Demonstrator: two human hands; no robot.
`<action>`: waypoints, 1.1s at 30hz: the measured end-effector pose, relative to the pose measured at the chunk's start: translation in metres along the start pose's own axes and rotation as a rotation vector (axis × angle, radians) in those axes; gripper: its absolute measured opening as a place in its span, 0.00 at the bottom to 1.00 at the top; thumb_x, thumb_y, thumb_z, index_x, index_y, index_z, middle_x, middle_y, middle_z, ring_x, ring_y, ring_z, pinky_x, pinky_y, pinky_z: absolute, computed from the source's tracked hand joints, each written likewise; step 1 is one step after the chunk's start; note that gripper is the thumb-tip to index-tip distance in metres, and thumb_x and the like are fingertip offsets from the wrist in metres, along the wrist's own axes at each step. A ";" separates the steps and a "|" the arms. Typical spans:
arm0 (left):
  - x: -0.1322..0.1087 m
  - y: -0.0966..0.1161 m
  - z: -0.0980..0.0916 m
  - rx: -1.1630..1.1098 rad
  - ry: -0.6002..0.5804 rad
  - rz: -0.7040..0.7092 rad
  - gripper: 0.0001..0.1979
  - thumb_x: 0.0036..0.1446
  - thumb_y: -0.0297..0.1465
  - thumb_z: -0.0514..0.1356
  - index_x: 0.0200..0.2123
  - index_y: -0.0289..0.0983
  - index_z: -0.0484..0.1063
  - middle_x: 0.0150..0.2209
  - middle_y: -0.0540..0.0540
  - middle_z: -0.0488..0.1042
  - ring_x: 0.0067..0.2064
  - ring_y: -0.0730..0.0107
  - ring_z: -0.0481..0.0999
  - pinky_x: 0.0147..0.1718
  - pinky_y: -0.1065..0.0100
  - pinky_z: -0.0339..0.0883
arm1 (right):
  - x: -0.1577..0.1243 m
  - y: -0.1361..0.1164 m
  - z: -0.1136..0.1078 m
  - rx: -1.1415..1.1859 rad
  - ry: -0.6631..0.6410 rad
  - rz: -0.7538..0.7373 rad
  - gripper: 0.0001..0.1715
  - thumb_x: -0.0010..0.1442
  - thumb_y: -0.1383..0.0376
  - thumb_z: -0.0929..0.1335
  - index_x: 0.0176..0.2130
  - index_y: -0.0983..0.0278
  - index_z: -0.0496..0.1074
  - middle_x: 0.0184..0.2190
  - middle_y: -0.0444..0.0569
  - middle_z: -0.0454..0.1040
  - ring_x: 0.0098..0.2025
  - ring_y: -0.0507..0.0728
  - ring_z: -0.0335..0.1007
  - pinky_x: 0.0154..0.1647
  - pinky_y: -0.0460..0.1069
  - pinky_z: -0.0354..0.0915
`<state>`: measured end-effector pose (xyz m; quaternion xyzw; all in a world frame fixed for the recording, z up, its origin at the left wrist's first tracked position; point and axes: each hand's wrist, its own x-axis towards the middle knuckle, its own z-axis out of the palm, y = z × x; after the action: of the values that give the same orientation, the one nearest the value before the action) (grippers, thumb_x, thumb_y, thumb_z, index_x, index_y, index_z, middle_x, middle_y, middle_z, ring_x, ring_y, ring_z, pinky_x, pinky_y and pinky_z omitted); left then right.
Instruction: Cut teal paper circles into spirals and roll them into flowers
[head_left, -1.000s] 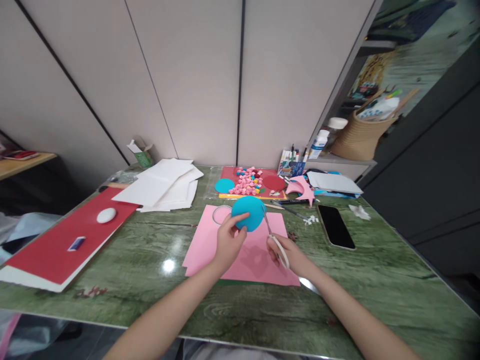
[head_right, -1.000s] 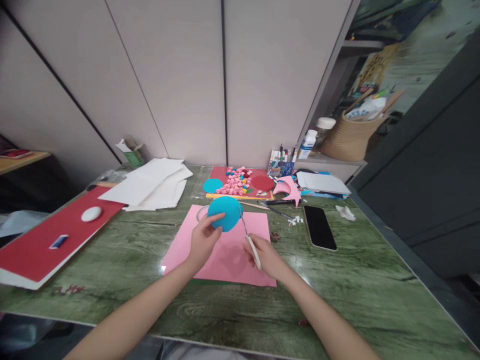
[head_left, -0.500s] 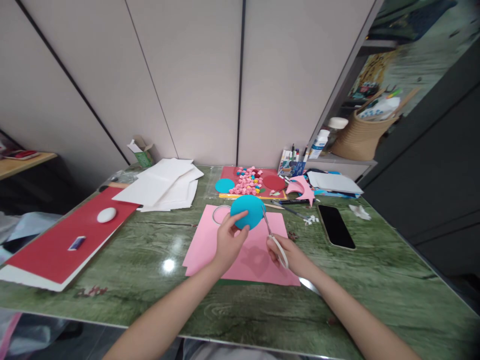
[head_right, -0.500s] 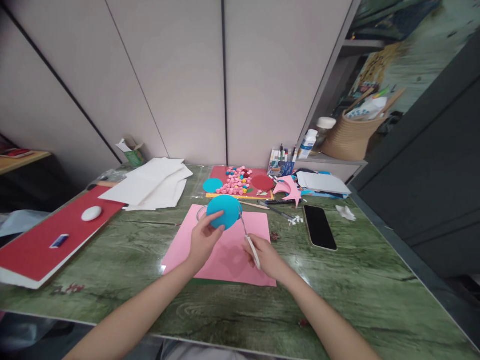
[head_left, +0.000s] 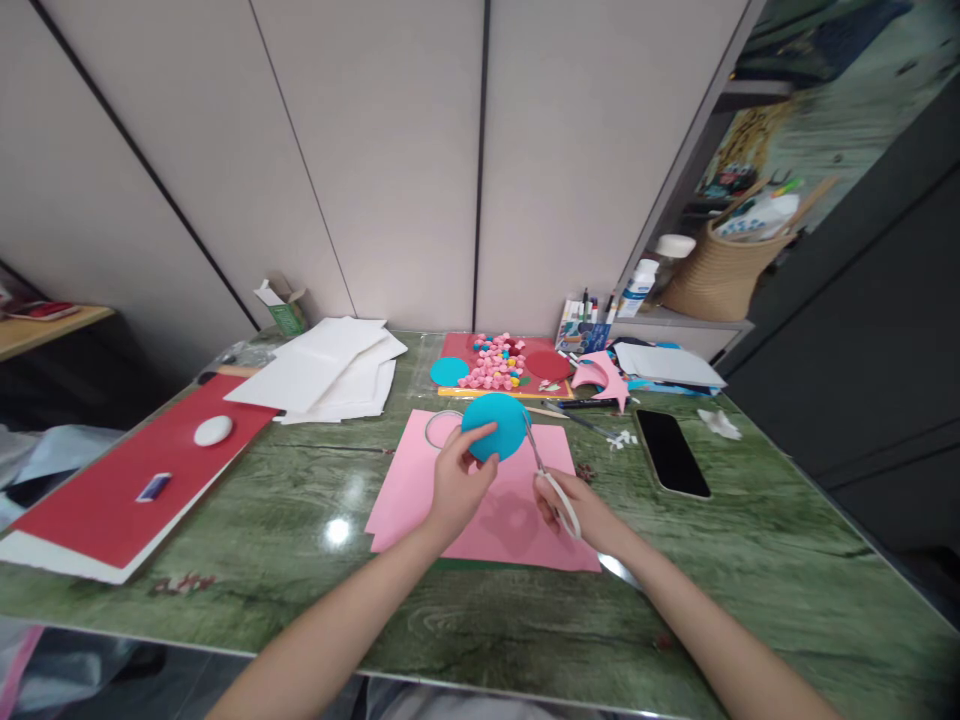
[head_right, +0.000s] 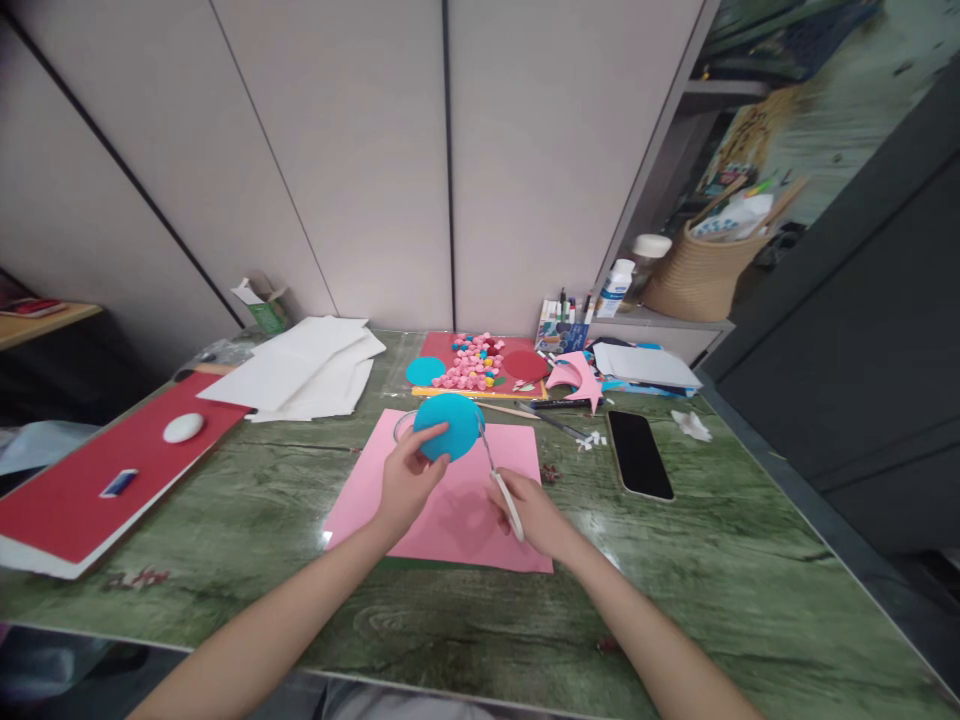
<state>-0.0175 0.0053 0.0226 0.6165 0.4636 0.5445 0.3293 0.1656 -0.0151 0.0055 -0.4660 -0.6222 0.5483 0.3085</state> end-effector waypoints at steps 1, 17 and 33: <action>0.000 0.000 0.000 -0.003 -0.001 0.005 0.16 0.48 0.26 0.57 0.43 0.39 0.70 0.35 0.46 0.67 0.33 0.73 0.65 0.30 0.73 0.61 | 0.000 0.000 0.000 -0.005 0.002 -0.004 0.21 0.59 0.50 0.58 0.25 0.64 0.58 0.17 0.40 0.61 0.18 0.48 0.58 0.20 0.45 0.54; 0.001 0.000 -0.002 0.016 0.011 0.013 0.17 0.50 0.27 0.56 0.45 0.40 0.70 0.38 0.45 0.68 0.38 0.69 0.67 0.34 0.70 0.62 | 0.000 -0.001 -0.001 -0.026 -0.015 -0.008 0.21 0.60 0.52 0.58 0.25 0.64 0.59 0.18 0.40 0.61 0.19 0.48 0.58 0.21 0.45 0.55; 0.000 -0.002 0.003 -0.023 0.056 -0.025 0.17 0.49 0.29 0.58 0.45 0.40 0.68 0.39 0.44 0.67 0.36 0.70 0.68 0.32 0.71 0.64 | -0.001 -0.002 0.001 -0.022 -0.027 0.005 0.20 0.59 0.52 0.59 0.25 0.64 0.58 0.17 0.39 0.61 0.18 0.48 0.57 0.19 0.44 0.53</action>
<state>-0.0149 0.0062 0.0204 0.5914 0.4741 0.5627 0.3299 0.1649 -0.0162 0.0073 -0.4634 -0.6310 0.5485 0.2936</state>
